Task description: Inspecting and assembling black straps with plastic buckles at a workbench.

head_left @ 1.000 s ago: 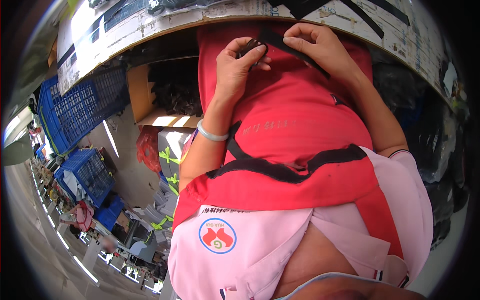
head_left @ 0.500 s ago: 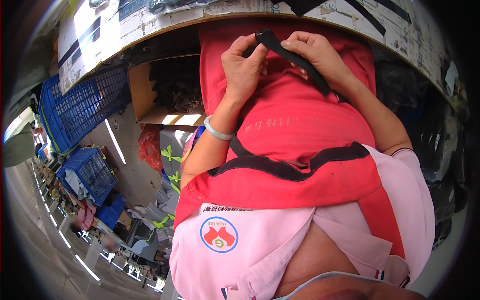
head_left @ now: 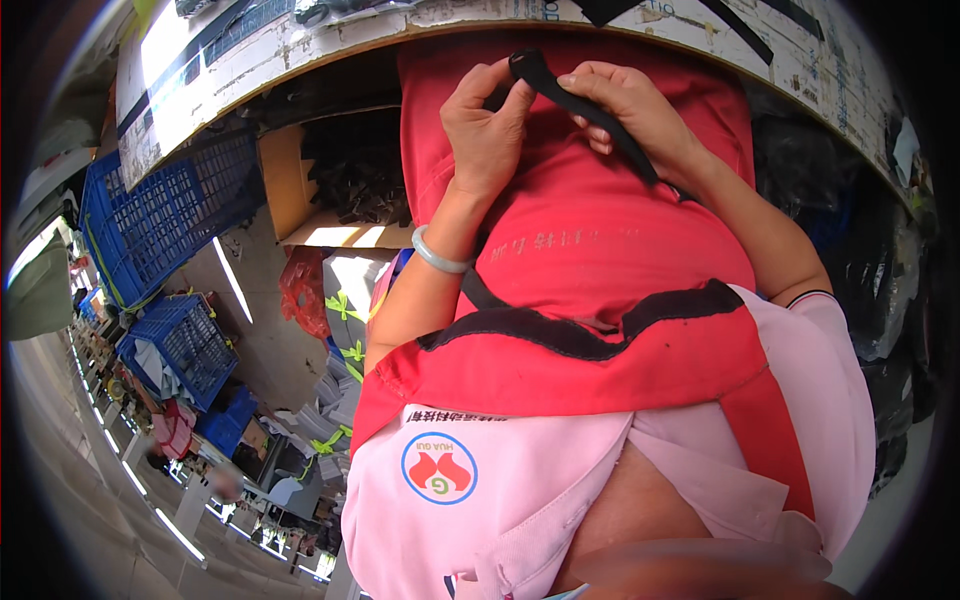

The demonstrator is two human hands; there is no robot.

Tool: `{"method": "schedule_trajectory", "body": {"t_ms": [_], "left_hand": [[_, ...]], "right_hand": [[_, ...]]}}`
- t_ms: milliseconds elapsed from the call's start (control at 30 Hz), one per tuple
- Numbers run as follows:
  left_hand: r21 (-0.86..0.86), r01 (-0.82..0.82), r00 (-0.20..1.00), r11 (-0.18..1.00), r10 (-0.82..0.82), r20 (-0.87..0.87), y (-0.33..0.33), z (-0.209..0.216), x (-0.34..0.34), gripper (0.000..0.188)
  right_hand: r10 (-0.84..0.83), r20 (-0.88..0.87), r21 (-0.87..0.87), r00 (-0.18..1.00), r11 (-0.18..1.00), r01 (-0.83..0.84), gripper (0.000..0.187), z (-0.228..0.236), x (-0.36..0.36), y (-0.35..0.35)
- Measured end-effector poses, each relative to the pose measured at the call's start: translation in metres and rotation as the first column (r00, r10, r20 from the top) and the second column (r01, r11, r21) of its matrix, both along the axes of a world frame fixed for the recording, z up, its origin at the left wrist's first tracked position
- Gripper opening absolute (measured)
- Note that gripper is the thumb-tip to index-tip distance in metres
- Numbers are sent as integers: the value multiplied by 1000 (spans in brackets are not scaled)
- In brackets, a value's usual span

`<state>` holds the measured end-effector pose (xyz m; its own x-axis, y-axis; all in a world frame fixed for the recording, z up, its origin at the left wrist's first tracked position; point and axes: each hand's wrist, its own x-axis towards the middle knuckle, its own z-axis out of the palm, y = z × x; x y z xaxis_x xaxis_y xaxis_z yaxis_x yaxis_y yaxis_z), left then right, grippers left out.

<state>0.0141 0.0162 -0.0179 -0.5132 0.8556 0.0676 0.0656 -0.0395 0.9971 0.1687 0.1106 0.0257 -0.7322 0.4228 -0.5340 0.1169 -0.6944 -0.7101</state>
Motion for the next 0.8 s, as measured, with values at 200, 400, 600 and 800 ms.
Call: {"method": "schedule_trajectory", "body": {"t_ms": [200, 400, 600, 800], "left_hand": [[47, -42, 966, 998, 53, -255, 1, -5, -5, 10], [63, -54, 931, 997, 73, -357, 1, 3, -5, 14], [94, -6, 862, 996, 53, -505, 0, 3, -3, 14], [89, -6, 882, 996, 47, -469, 0, 3, 2, 14]], "right_hand": [[-117, -104, -24, 988, 993, 115, 19, 3, -4, -2], [-168, -105, 144, 980, 973, 182, 29, -2, -7, -6], [-172, -97, 255, 980, 948, 192, 38, -1, -10, -6], [-169, -74, 371, 983, 910, 184, 40, 2, -11, -6]]}}
